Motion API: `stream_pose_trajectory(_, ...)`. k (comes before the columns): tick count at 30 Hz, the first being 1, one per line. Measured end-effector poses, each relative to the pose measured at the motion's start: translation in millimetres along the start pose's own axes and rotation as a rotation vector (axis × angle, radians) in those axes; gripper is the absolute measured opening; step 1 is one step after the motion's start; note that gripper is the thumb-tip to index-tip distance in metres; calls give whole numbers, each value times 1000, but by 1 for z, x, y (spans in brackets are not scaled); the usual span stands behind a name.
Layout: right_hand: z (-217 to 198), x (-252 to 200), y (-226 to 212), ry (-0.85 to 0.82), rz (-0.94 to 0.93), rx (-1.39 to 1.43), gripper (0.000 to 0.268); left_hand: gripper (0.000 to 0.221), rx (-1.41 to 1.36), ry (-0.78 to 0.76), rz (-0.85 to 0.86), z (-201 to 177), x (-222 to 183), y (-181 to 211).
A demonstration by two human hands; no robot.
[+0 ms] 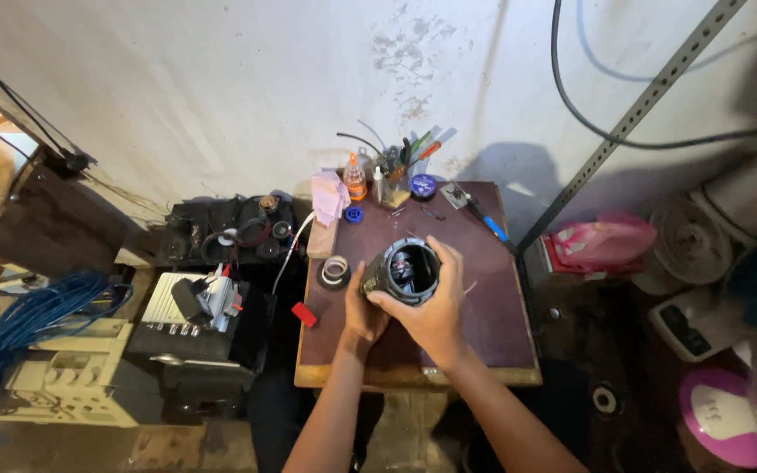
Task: The person disassembles a cylindrical black device, removes the top cap, and applies a white adhesive from a tube into the interior. The person then reattaches the cap and sets the device down on the workbench.
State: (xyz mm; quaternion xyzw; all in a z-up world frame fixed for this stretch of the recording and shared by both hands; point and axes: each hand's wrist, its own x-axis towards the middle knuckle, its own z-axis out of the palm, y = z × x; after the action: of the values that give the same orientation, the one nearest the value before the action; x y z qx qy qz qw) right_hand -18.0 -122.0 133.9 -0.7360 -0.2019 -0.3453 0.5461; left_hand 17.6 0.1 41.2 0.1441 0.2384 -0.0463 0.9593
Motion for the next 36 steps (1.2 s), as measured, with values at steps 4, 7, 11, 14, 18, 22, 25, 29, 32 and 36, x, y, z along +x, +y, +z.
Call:
stream_pose_trajectory(4,1,13,2,-40,46,58,107,68,40,45,30,10,20,3)
stream_pose_trajectory(7,1,21,8,-74,43,90,102,71,112,0,51,6,52,7)
stream_pose_trajectory(11,5,26,19,-73,-11,75,103,71,168,7,44,-27,90,27)
stream_pose_trajectory(14,8,28,26,-58,-51,52,105,67,126,0,22,-1,78,20)
stream_pose_trajectory(18,10,28,32,-58,-71,70,104,65,63,-24,-18,15,70,11)
stream_pose_trajectory(22,12,26,39,-61,-67,85,105,64,45,-34,-58,27,64,17)
stream_pose_trajectory(25,13,28,44,-49,-85,86,104,62,49,-38,-69,27,68,20)
stream_pose_trajectory(29,14,26,49,-58,-60,63,106,63,72,-27,-54,18,66,19)
stream_pose_trajectory(32,18,32,47,-73,-16,56,106,62,75,-49,-46,5,87,20)
stream_pose_trajectory(36,23,33,41,-82,26,11,106,61,60,-47,-44,21,73,21)
